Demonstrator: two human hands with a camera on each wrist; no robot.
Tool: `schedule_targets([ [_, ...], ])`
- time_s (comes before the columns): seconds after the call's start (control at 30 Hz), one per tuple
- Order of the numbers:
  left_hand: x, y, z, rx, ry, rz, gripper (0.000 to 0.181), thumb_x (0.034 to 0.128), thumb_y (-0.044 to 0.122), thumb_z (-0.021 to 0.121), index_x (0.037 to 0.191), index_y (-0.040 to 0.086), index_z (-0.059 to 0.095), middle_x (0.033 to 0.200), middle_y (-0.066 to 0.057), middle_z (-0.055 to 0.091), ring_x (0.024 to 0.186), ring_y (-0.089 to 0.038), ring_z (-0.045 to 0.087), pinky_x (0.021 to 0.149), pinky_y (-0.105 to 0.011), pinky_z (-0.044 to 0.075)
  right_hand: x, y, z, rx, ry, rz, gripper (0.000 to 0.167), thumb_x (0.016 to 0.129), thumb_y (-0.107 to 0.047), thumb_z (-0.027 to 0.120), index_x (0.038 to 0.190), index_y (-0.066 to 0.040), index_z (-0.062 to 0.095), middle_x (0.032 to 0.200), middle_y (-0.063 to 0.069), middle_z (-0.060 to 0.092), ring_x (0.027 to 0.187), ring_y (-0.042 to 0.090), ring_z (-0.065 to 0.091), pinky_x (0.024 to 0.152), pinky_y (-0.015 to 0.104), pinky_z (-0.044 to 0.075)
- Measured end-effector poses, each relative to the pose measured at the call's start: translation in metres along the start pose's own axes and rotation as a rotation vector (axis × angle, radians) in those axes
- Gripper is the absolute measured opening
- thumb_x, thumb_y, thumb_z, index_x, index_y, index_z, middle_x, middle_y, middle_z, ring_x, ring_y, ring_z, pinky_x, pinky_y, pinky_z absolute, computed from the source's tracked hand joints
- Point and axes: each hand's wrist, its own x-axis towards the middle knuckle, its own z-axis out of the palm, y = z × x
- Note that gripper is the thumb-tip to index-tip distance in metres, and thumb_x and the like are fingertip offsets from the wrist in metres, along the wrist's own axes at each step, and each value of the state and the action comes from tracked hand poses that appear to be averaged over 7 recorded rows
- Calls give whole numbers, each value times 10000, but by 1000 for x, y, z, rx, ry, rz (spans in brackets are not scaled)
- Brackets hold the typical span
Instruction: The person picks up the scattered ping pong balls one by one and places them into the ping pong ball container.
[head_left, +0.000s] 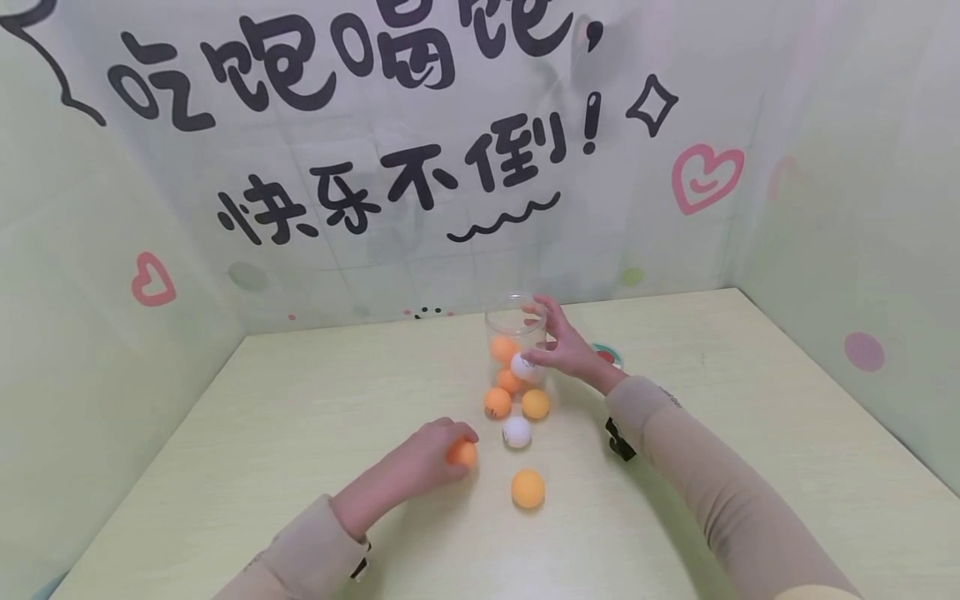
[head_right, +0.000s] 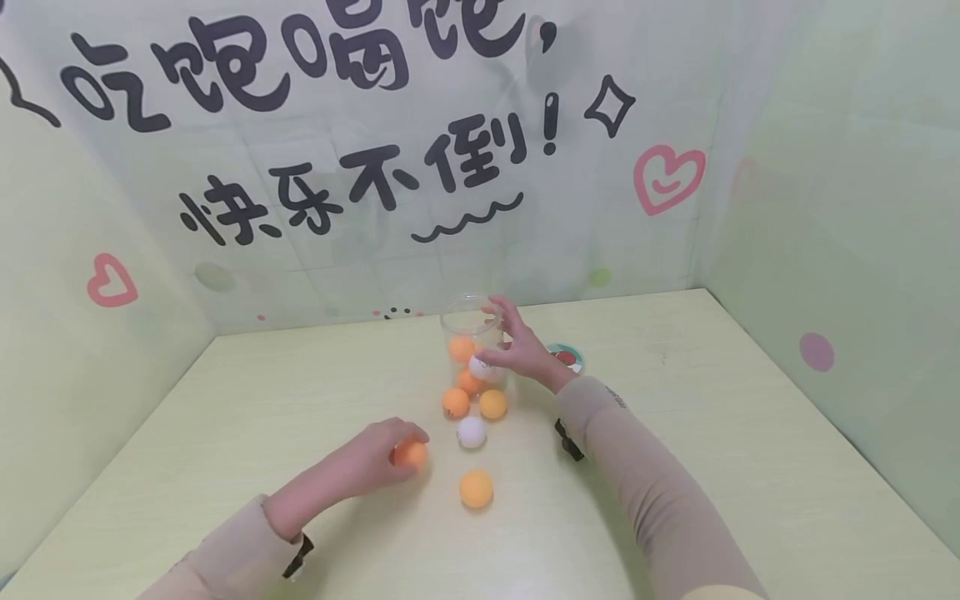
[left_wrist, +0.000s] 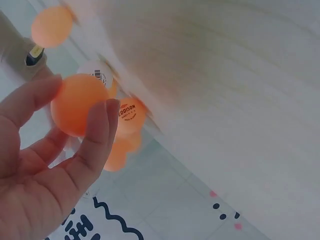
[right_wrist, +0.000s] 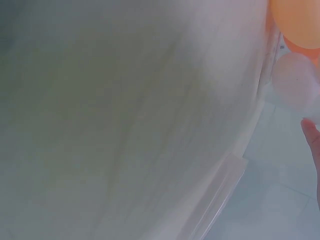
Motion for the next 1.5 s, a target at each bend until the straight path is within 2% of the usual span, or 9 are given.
schedule_targets([
  [0.27,10,-2,-10,-42,130,-116,315,796,63,665,1103,40,601,1001,-98,579,865,-194,519,807,-379,464,1,-2,0,3,-5,13,840,801,-22,658,1422,-144,105,1465,151,259,1318,368,286,996,589,314],
  [0.43,16,-1,-17,-86,206,-170,333,811,67,649,1138,47,589,1061,-130,563,892,-219,524,810,-389,476,-4,-18,1,31,-14,15,835,800,19,638,1421,-68,87,1456,213,241,1309,425,260,998,605,297],
  [0.57,20,-1,-21,-131,284,-161,363,826,83,643,1180,58,565,1141,-141,528,952,-237,521,820,-384,487,-8,-28,2,28,-10,10,824,795,46,618,1414,-27,80,1446,242,235,1294,424,281,995,598,310],
  [0.73,25,-4,-23,-179,418,-100,377,834,76,628,1202,55,547,1185,-149,500,989,-241,521,796,-365,506,-10,-30,6,29,4,18,809,793,55,619,1409,-29,102,1444,231,250,1280,395,311,990,565,340],
  [0.83,30,-4,-26,-199,474,-70,370,843,72,612,1206,56,544,1198,-149,492,1003,-244,524,797,-372,512,-10,-30,7,31,11,14,808,789,59,623,1405,-21,106,1442,232,254,1275,394,317,983,560,349],
  [1.0,37,-1,-32,-207,496,-45,362,853,71,596,1211,62,542,1206,-141,492,1015,-240,523,808,-373,510,-11,-30,8,22,16,12,818,789,57,622,1411,-14,95,1445,234,249,1278,399,311,986,569,340],
  [1.23,50,12,-43,-234,503,-32,378,855,91,601,1226,63,535,1236,-132,482,1065,-249,506,826,-363,505,-11,-31,7,10,4,17,825,797,38,619,1415,-17,75,1450,236,236,1298,424,277,994,588,321],
  [1.33,56,17,-46,-247,512,-28,388,858,95,599,1238,67,529,1239,-127,478,1056,-249,506,836,-360,500,-8,-22,7,18,5,19,828,799,33,628,1420,-55,87,1457,221,235,1307,410,273,995,593,314],
  [1.5,67,22,-49,-260,517,-57,404,865,119,598,1260,97,515,1234,-116,477,985,-227,506,828,-336,489,-3,-6,5,25,9,25,846,801,9,648,1428,-139,100,1471,158,246,1318,348,289,1006,578,311],
])
